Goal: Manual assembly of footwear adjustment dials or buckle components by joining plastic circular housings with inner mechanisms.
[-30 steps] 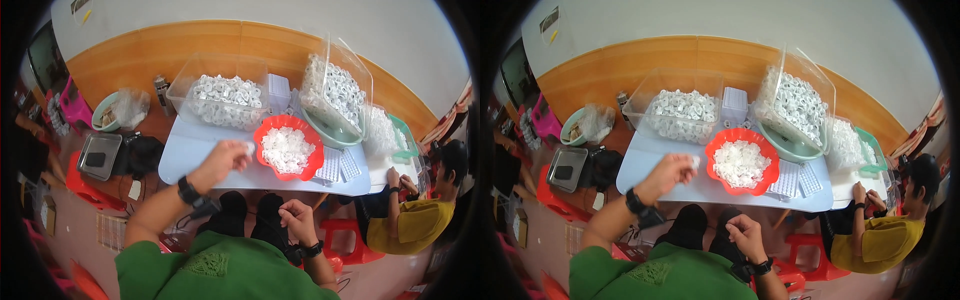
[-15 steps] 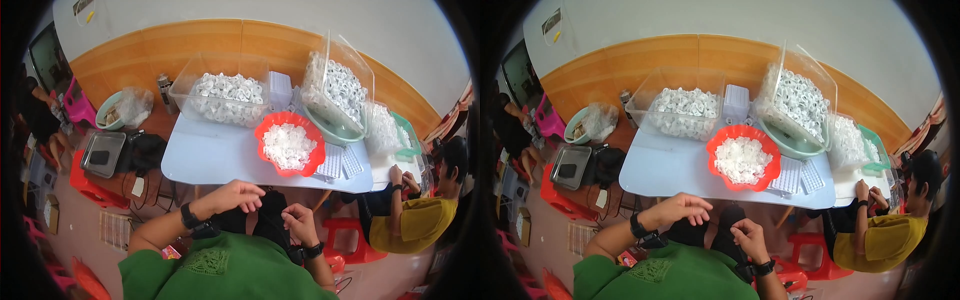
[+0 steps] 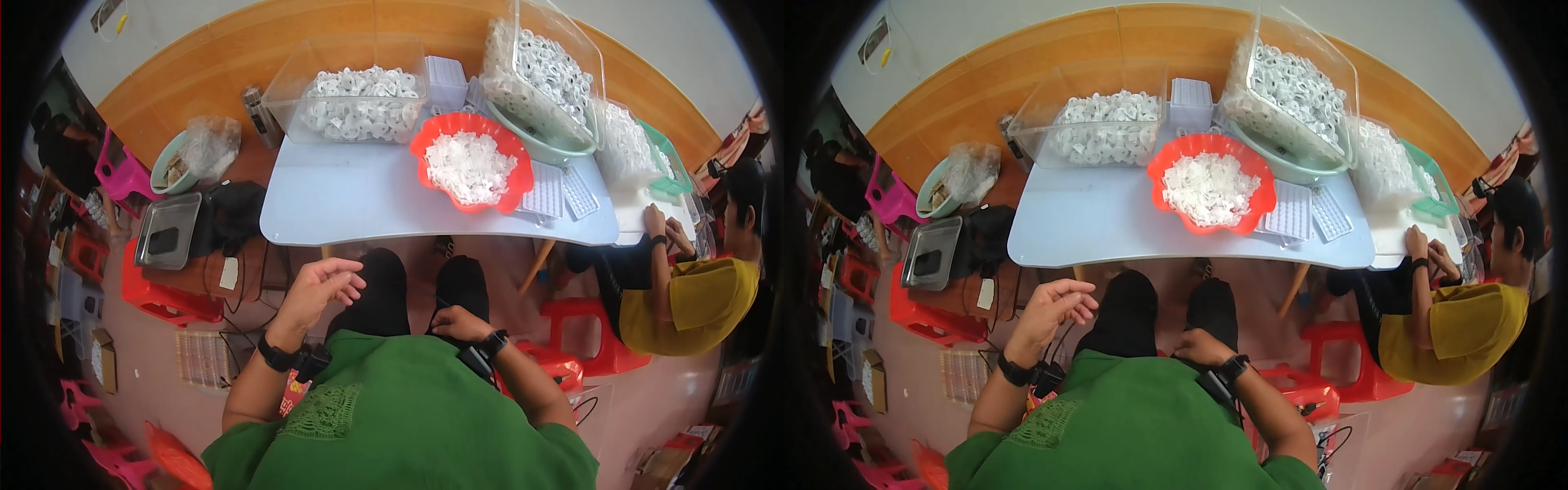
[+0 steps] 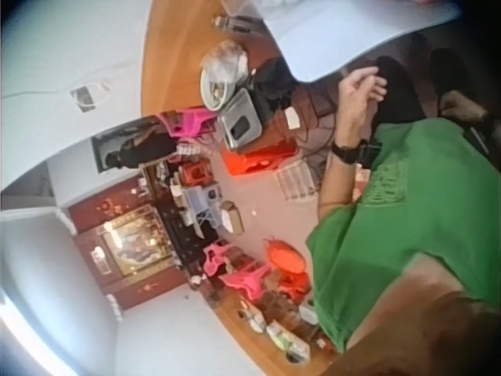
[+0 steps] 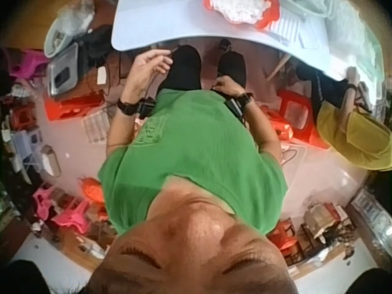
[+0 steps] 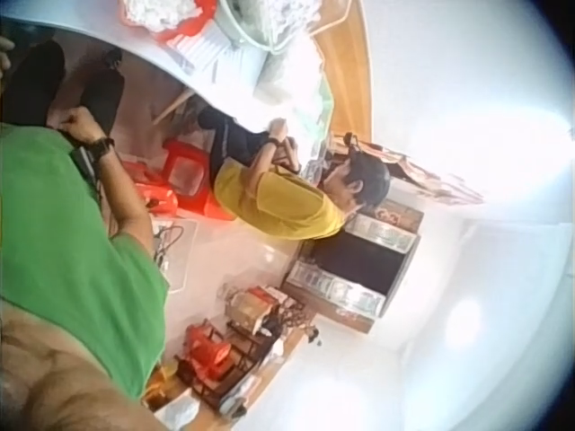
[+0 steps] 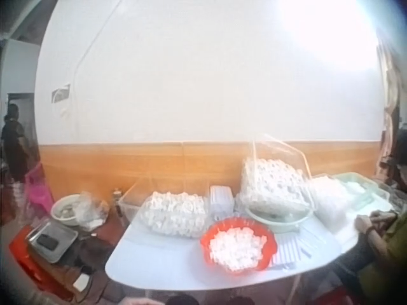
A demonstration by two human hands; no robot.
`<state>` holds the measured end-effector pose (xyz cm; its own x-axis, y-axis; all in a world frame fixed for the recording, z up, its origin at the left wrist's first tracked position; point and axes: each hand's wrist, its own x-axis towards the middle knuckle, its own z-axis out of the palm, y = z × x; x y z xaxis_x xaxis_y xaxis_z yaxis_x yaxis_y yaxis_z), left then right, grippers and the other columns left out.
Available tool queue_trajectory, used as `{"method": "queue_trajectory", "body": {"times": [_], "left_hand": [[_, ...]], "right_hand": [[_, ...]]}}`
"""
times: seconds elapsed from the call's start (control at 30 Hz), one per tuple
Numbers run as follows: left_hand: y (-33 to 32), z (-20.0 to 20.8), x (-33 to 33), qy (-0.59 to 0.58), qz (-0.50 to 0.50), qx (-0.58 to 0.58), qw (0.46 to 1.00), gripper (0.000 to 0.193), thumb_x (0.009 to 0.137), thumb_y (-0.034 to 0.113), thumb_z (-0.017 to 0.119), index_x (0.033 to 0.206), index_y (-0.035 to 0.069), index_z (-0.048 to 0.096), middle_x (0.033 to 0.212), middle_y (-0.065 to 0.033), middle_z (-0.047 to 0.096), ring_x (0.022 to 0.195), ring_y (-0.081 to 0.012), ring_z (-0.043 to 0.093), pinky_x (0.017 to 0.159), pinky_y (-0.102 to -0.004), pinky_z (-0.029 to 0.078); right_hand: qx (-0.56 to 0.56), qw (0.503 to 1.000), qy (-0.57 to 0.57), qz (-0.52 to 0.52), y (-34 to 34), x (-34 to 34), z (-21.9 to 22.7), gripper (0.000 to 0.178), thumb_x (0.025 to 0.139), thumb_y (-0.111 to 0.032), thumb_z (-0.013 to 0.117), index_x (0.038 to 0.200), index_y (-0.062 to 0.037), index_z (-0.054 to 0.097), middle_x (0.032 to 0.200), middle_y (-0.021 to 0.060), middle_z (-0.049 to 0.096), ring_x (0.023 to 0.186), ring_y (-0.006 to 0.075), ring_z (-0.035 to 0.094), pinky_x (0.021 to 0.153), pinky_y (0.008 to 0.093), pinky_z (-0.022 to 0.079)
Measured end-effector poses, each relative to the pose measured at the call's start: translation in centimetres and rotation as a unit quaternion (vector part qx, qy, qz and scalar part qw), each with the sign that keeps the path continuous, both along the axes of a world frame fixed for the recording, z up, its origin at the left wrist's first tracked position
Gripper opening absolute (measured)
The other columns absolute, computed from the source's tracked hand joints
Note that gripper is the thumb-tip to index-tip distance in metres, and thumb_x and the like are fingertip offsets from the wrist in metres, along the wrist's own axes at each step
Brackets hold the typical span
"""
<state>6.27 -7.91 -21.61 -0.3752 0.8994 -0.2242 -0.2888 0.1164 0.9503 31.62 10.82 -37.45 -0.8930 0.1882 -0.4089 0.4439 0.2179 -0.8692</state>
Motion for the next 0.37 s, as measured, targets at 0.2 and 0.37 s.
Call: {"method": "queue_trajectory", "body": {"times": [0.2,0.37], "left_hand": [[-3.3,-1.2,1.6,-0.010,0.015,-0.017,1.000,0.023,0.093,0.007,0.051,0.111,-0.006,0.058,0.090,-0.0151,0.065,0.074,-0.0161,0.064,0.063,-0.0230,0.053],[-6.1,-2.2,1.7,-0.017,0.053,-0.028,0.998,0.023,0.092,0.006,0.052,0.111,-0.006,0.058,0.091,-0.0169,0.066,0.075,-0.0167,0.065,0.064,-0.0232,0.054]], "right_hand": [[0.026,0.992,-0.029,0.116,-1.9,-1.7,-5.7,0.029,0.085,-0.021,0.060,0.104,0.0009,0.065,0.097,0.0141,0.067,0.092,0.0232,0.063,0.082,0.0314,0.048],[0.111,0.946,-0.104,0.285,-2.6,-4.0,-11.0,0.024,0.083,-0.018,0.057,0.100,-0.0043,0.068,0.098,0.0163,0.067,0.089,0.0295,0.064,0.077,0.0376,0.050]]}}
